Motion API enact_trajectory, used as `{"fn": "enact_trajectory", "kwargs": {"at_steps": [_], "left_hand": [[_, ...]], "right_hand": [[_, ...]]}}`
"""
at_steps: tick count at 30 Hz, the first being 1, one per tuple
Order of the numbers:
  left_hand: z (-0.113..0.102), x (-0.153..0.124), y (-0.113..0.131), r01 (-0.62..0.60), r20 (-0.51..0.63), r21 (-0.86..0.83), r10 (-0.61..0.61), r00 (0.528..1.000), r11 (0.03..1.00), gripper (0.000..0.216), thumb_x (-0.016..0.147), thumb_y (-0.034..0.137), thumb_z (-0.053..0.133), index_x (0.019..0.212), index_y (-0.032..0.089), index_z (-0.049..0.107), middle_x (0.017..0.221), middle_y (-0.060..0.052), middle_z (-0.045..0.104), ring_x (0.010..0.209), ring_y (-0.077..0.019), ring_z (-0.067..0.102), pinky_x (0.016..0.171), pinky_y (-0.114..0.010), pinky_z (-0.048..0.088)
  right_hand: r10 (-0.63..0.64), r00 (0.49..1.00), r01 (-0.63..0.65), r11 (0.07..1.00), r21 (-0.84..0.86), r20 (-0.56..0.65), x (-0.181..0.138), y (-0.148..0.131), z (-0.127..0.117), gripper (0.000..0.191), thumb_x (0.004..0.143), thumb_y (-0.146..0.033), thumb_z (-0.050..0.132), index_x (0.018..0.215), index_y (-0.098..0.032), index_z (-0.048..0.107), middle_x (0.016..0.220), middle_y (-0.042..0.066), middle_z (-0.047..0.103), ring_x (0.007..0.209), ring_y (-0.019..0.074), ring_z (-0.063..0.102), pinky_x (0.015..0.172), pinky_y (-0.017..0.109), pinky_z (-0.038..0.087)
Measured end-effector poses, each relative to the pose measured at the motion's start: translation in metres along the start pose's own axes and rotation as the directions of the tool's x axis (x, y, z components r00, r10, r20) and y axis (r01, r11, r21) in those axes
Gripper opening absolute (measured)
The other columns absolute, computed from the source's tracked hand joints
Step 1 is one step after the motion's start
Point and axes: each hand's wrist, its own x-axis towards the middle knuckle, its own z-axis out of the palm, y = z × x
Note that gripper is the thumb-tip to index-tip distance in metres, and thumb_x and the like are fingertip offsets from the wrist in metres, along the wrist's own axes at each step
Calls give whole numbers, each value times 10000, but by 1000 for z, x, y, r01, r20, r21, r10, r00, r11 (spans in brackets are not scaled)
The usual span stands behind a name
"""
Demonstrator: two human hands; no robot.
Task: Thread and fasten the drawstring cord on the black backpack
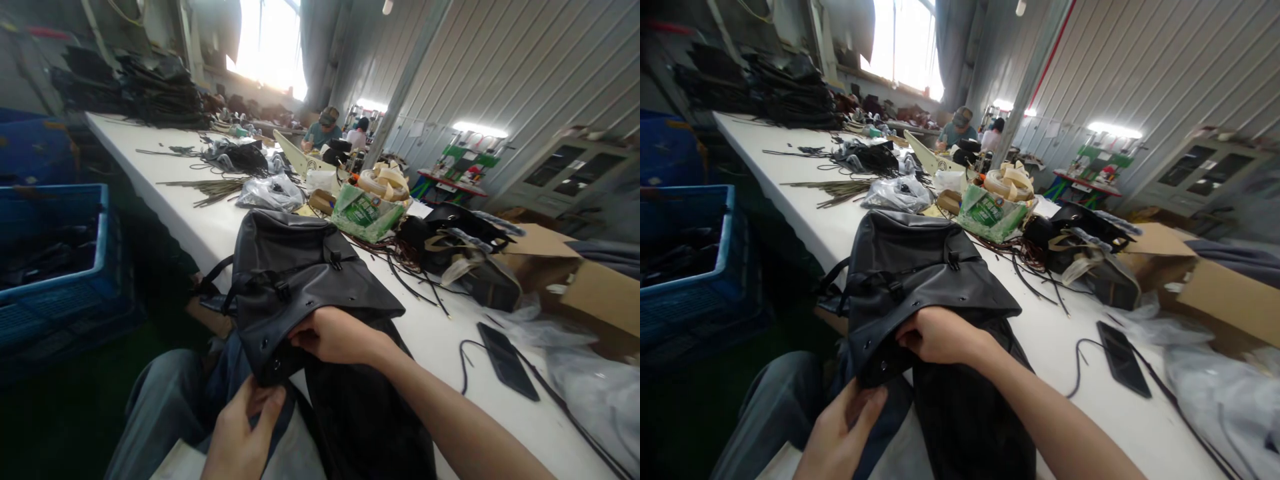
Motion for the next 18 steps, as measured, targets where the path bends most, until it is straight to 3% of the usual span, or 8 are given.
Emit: {"fn": "enact_trajectory", "kwargs": {"at_steps": [2, 7, 12, 18], "left_hand": [[3, 10, 7, -25, 55, -23, 26, 998, 999, 558, 952, 685, 735, 1203, 189, 782, 1141, -134, 848, 1129, -384, 799, 991, -428, 646], [4, 28, 5, -12, -2, -27, 12, 1000, 1000, 598, 940, 701, 727, 1166, 151, 783, 1068, -151, 849, 1030, -391, 816, 863, -402, 667], [7, 30, -5, 21, 18, -129, -19, 1000, 991, 580, 888, 640, 813, 1192, 148, 771, 1118, -150, 853, 1046, -382, 823, 913, -400, 681], [4, 30, 11, -3, 20, -184, 7, 1000, 983, 529, 888, 567, 836, 1201, 146, 773, 1115, -140, 854, 1061, -387, 816, 929, -413, 675]], "right_hand": [[-10, 1000, 10, 1000, -14, -6, -1, -3, 1, 400, 915, -86, 664, 1205, -253, 883, 1141, 30, 886, 1023, 233, 832, 882, 269, 604], [-90, 994, 82, 990, -117, -68, -7, -11, 3, 387, 863, -75, 688, 1156, -226, 892, 1049, 28, 891, 909, 223, 823, 770, 262, 564], [-156, 977, 120, 967, -225, -145, -9, -17, 6, 313, 821, -93, 718, 1040, -230, 895, 961, 39, 880, 852, 222, 794, 704, 278, 487], [-181, 974, 127, 934, -333, -135, -6, -20, 10, 231, 804, -109, 732, 920, -251, 874, 875, 31, 858, 757, 197, 733, 649, 301, 386]]}}
